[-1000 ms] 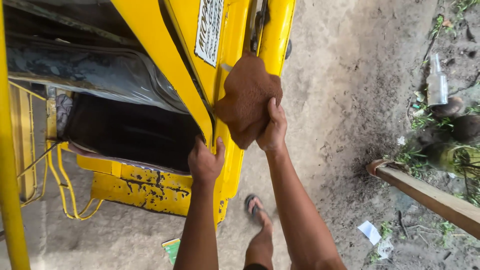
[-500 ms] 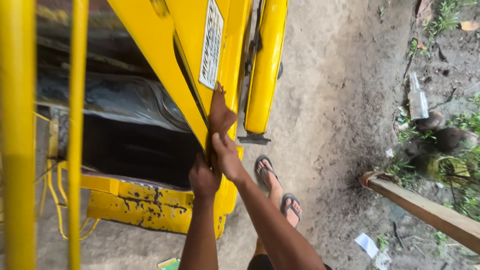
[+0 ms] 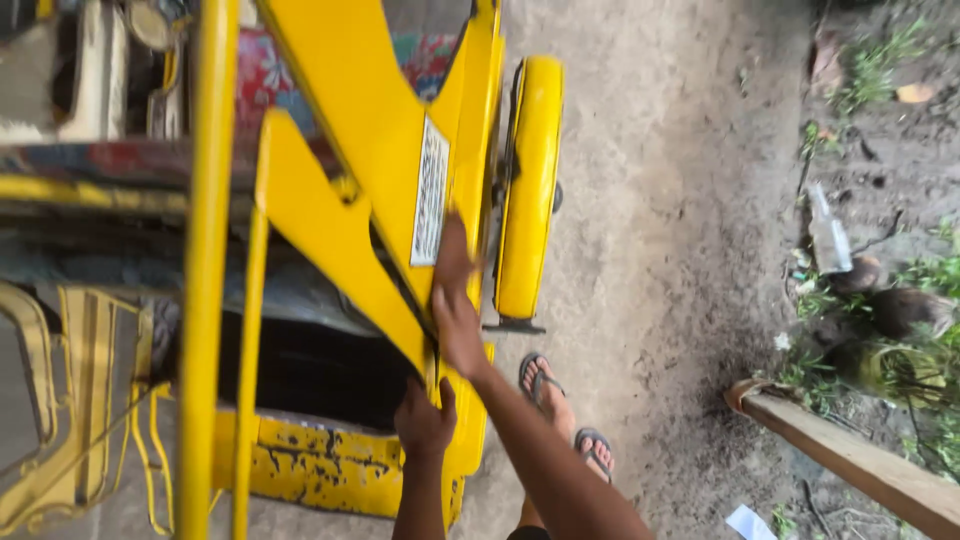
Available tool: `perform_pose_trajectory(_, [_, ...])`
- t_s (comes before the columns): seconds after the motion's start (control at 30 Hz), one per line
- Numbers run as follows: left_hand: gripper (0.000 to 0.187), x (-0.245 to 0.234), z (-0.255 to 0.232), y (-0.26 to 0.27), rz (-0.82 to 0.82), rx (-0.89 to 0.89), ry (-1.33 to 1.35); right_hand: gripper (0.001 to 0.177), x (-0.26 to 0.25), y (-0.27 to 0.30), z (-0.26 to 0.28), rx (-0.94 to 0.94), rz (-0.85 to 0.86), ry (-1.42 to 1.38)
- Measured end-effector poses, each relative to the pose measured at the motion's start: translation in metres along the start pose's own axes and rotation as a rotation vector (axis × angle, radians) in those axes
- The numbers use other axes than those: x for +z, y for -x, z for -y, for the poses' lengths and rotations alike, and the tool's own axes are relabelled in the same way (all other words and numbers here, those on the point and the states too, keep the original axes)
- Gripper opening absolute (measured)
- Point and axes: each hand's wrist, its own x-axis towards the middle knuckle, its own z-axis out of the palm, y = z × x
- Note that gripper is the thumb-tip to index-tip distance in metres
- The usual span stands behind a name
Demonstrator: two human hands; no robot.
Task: The recorder is sanding the yellow metal roof of a tricycle using sandpaper to prepare it for painting or repair.
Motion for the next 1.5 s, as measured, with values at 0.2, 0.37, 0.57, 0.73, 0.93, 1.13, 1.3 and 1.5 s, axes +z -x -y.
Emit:
perform_pose_trajectory(0.2, [0.055, -0.015, -0.011, -0.005, -0.093, 0.149, 0.154, 0.039, 0.009, -0.022, 0.054, -0.017, 0.028, -0.146])
perform_pose_trajectory(0.37, [0.046, -0.041, -0.041, -0.014, -0.151, 0.116, 0.155, 0.032, -0.011, -0.068, 0.212, -0.253, 0.141, -0.280])
perform_pose_trajectory(0.57, [0.040, -0.113, -0.133, -0.050, -0.546, 0.148, 0.507, 0.038, -0.015, -0.073, 0.195, 0.081, 0.142, -0.205])
perform_pose_trajectory(0.73, [0.041, -0.220, -0.226, -0.056, -0.846, 0.225, 0.394, 0.046, -0.006, -0.113, 0.185, 0.011, 0.200, -0.460])
perform_pose_trajectory(0.93, [0.018, -0.217, -0.266, -0.064, -0.900, 0.100, 0.659, 0.053, -0.043, -0.187, 0.376, -0.137, 0.037, 0.227])
perform_pose_trajectory(1.13, [0.018, -0.235, -0.284, -0.043, -0.989, -0.025, 0.945, 0.049, -0.055, -0.186, 0.391, 0.054, 0.296, -0.475])
perform_pose_trajectory(1.3, [0.019, -0.241, -0.266, -0.019, -1.158, -0.038, 0.940, 0.032, -0.041, -0.140, 0.359, -0.935, 0.138, -0.212])
perform_pose_trajectory(1.5, [0.014, -0.268, -0.249, 0.016, -1.257, -0.055, 0.919, 0.021, -0.018, -0.103, 0.313, -0.695, 0.244, -0.289])
